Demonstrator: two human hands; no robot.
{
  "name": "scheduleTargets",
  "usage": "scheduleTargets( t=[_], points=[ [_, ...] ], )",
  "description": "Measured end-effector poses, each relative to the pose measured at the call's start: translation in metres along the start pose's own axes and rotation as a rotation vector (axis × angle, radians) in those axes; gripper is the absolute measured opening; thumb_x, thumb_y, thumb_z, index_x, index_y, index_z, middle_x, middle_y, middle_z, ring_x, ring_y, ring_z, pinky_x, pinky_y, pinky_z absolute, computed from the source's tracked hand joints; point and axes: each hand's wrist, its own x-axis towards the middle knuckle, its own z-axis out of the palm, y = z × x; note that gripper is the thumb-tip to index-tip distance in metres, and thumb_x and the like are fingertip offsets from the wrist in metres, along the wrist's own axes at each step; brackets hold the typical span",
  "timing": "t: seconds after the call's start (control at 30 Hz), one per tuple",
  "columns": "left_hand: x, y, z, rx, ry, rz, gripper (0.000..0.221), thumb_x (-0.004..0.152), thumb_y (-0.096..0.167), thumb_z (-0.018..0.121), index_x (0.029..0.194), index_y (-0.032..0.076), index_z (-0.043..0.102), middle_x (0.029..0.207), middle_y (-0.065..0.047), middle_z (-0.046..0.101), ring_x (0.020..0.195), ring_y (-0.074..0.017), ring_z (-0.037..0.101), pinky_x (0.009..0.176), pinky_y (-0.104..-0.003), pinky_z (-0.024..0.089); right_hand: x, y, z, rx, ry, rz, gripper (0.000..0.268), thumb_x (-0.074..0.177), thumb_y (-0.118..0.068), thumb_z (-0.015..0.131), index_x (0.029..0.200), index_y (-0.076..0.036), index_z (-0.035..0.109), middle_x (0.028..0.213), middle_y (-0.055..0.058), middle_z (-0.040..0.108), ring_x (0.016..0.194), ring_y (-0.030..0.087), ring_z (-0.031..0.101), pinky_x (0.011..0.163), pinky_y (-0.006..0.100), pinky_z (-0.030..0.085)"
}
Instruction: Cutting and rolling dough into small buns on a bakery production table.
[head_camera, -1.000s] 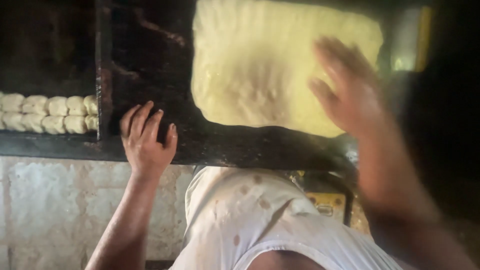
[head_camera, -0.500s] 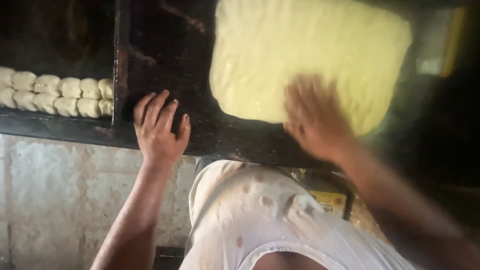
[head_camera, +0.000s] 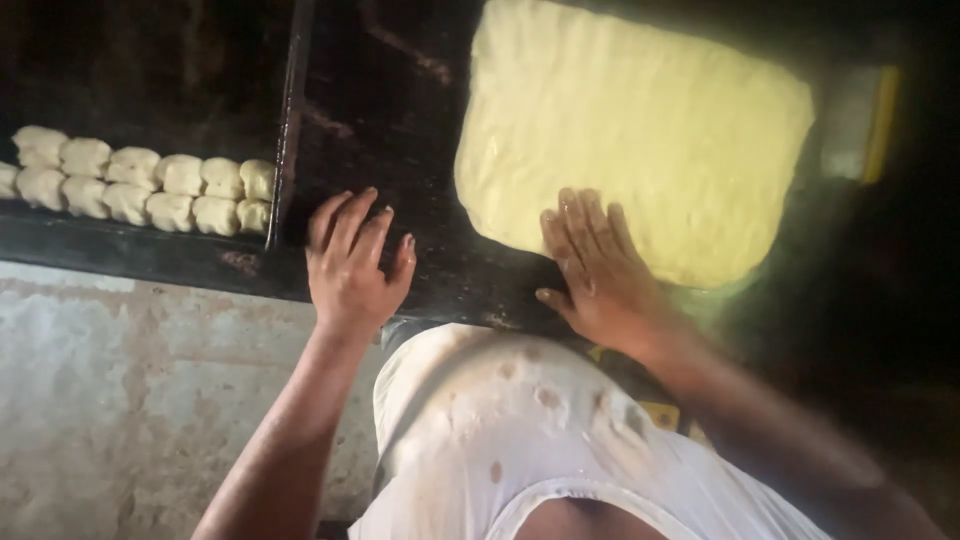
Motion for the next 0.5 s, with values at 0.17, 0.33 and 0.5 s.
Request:
scheduleTargets(
  t=[0.17, 0.33, 0.5],
  points=[
    [0.0, 0.0, -0.002, -0.07, 0.011, 0.018, 0.029, 0.089, 0.018, 0.078, 0.112, 0.001, 0.072, 0.135, -0.014, 0.064, 0.129, -0.0364, 0.056, 0.107, -0.048, 0.05, 0.033, -0.019, -0.024, 0.019, -0.399, 0.144, 0.07, 0.106, -0.053, 0.048, 0.158, -0.011, 0.028, 0.169, 0.014, 0.024, 0.158, 0.035, 0.024, 0.132, 0.054, 0.017],
    [0.007, 0.002, -0.003, -0.086, 0.003, 0.018, 0.028, 0.089, 0.017, 0.078, 0.111, 0.001, 0.072, 0.133, -0.014, 0.065, 0.128, -0.0362, 0.056, 0.106, -0.048, 0.05, 0.061, -0.051, 0.002, 0.076, -0.014, -0.082, 0.083, 0.097, -0.05, 0.054, 0.155, 0.005, 0.034, 0.161, 0.033, 0.023, 0.148, 0.051, 0.021, 0.117, 0.062, 0.016],
    [0.008, 0.003, -0.001, -0.088, -0.004, 0.056, 0.027, 0.087, 0.017, 0.077, 0.11, 0.002, 0.073, 0.132, -0.014, 0.066, 0.128, -0.0359, 0.056, 0.106, -0.047, 0.05, 0.059, 0.057, -0.025, 0.552, -0.221, 0.076, 0.048, 0.098, -0.043, 0.058, 0.128, -0.008, 0.069, 0.158, 0.014, 0.051, 0.146, 0.035, 0.043, 0.121, 0.05, 0.029]
  ],
)
